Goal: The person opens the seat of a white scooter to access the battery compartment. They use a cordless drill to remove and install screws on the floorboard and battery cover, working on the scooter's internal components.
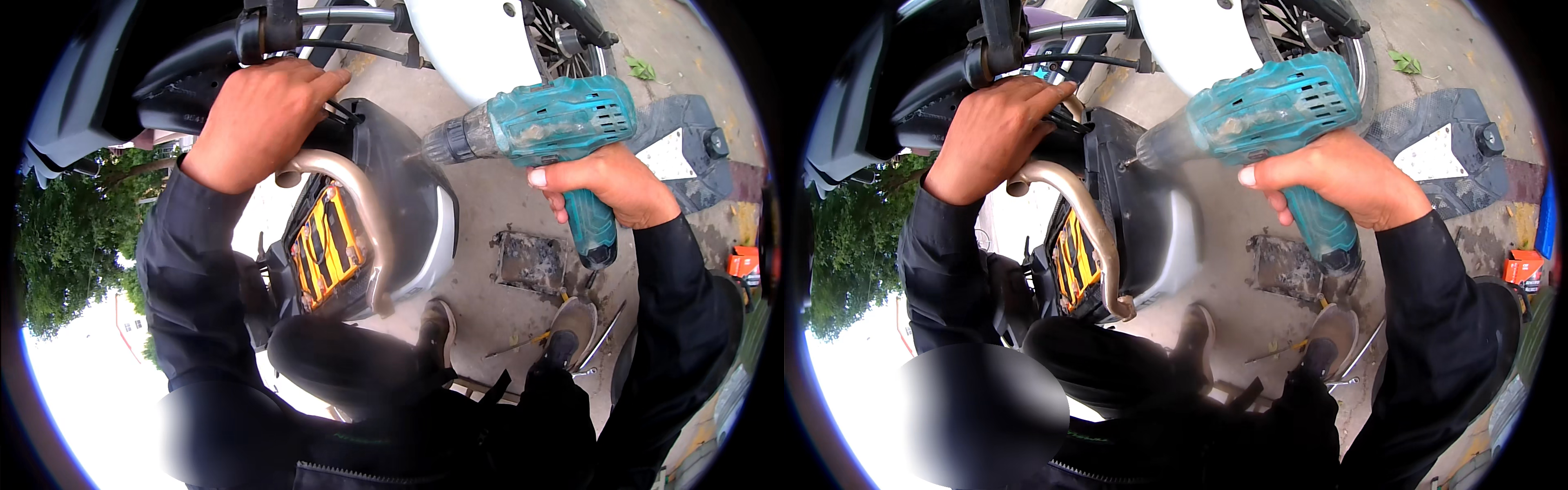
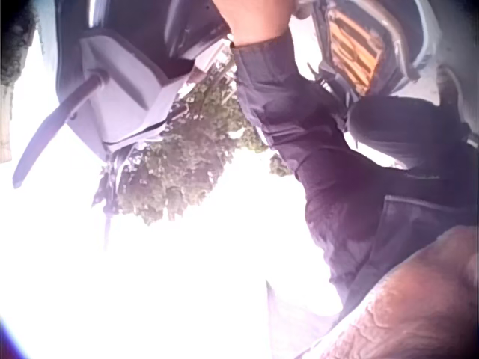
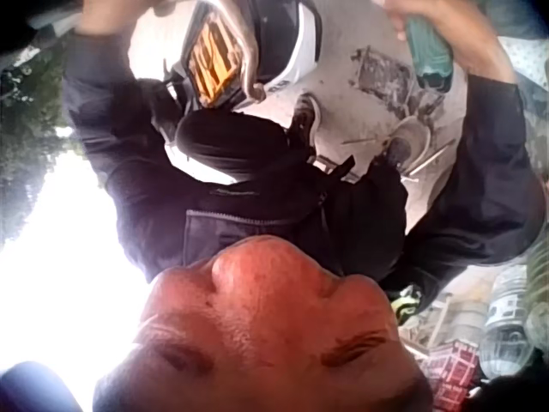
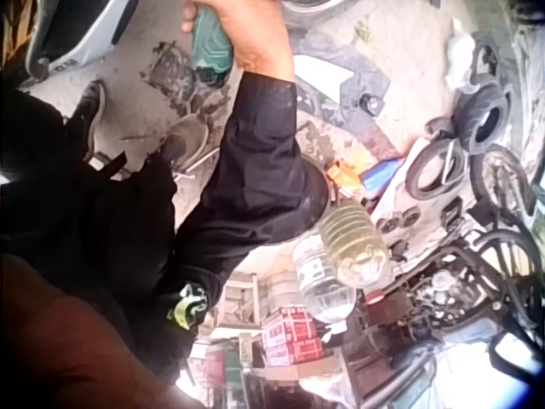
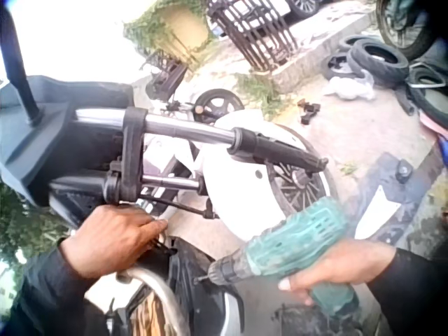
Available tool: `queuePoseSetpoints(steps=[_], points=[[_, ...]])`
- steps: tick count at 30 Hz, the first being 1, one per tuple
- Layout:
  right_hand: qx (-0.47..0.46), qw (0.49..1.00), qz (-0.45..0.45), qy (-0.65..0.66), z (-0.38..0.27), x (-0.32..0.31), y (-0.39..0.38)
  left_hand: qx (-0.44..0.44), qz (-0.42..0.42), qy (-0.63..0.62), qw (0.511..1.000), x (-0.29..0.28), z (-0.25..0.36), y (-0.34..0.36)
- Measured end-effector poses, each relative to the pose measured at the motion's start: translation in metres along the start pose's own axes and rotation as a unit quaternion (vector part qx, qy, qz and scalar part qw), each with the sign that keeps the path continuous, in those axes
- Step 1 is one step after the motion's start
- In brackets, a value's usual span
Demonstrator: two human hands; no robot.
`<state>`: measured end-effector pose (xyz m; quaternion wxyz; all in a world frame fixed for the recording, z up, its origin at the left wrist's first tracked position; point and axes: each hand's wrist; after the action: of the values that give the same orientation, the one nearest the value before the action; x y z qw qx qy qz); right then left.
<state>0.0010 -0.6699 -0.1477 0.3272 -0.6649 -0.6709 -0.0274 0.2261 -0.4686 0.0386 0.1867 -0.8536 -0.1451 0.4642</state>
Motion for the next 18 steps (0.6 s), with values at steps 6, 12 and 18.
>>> queuePoseSetpoints(steps=[6,12,18], points=[[0.008,1.000,0.013,0.000,-0.002,0.000,-0.002,0.005,-0.008,0.079,0.997,0.009,0.004,0.013],[0.027,1.000,0.003,0.001,0.001,-0.001,0.002,0.016,-0.035,0.043,0.998,0.020,-0.001,0.024],[0.033,0.999,-0.007,0.012,0.001,-0.004,0.006,0.003,-0.096,-0.041,0.994,0.013,-0.002,0.033]])
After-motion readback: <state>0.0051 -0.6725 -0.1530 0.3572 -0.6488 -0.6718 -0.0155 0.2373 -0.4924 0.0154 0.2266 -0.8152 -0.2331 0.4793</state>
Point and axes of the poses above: each hand's wrist, its own y-axis towards the middle knuckle, its own x-axis out of the palm, z = x × y, and after that the axes turned 8 degrees about x, right-handed
